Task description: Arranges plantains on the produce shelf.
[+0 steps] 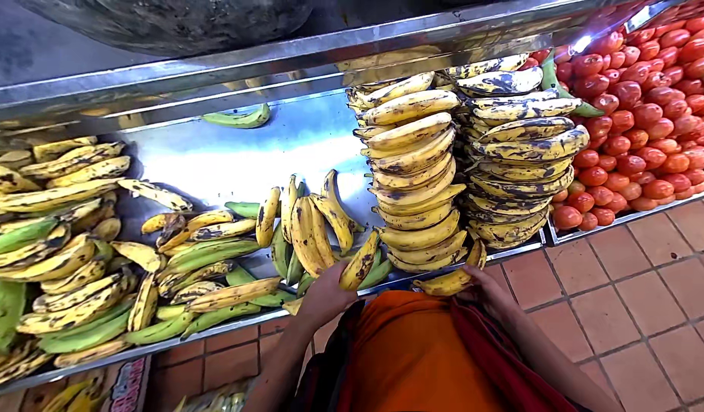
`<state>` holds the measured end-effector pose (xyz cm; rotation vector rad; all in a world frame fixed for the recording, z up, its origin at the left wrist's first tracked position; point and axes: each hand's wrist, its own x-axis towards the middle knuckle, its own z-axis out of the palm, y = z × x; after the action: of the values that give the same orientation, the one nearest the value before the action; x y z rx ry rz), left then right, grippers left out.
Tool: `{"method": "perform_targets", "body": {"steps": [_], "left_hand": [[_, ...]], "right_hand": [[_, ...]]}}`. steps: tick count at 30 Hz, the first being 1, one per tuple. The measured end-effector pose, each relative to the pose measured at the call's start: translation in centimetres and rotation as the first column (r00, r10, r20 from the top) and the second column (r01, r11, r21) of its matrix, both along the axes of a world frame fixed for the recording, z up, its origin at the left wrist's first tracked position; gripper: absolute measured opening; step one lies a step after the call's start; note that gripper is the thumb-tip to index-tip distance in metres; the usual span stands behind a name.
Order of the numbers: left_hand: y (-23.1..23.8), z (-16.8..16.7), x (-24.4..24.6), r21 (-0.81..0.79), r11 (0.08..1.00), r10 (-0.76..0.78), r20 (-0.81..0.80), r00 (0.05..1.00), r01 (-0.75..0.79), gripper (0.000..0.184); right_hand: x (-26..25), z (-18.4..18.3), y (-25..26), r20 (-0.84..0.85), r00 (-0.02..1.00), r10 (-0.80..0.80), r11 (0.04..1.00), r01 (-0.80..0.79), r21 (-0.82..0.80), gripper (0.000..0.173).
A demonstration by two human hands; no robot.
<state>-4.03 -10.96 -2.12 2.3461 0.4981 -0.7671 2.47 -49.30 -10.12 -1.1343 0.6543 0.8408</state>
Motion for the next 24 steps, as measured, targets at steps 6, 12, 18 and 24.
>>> {"method": "perform_targets", "body": {"steps": [6,12,18,24], "left_hand": [[-1.9,-3.5,2.1,-0.171,0.942,0.290,-0.024,0.957,-0.289,0.072],[-2.3,-7.9,5.9,-0.593,0.706,0.400,-0.114,0.909,-0.386,0.069],[-2.2,-11.6,6.9,-0.845,0.319,0.527,-0.218,0.821,-0.429,0.059],[-2.8,-11.2,8.3,-0.822,0.377,0.411,-0.265,0.872,-0.427,0.064]], "right_hand": [[2.0,-1.1,3.9,-0.073,0.997,0.020,0.999,-0.016,0.051,0.052],[3.2,-2.2,7.2,-0.162,0.985,-0.052,0.995,0.064,0.071,0.047],[4.6,-0.7,7.4,-0.267,0.954,0.137,0.986,-0.157,-0.054,0.069],[3.9,-0.8,8.4,-0.188,0.982,0.003,0.998,-0.014,-0.056,0.056]]}}
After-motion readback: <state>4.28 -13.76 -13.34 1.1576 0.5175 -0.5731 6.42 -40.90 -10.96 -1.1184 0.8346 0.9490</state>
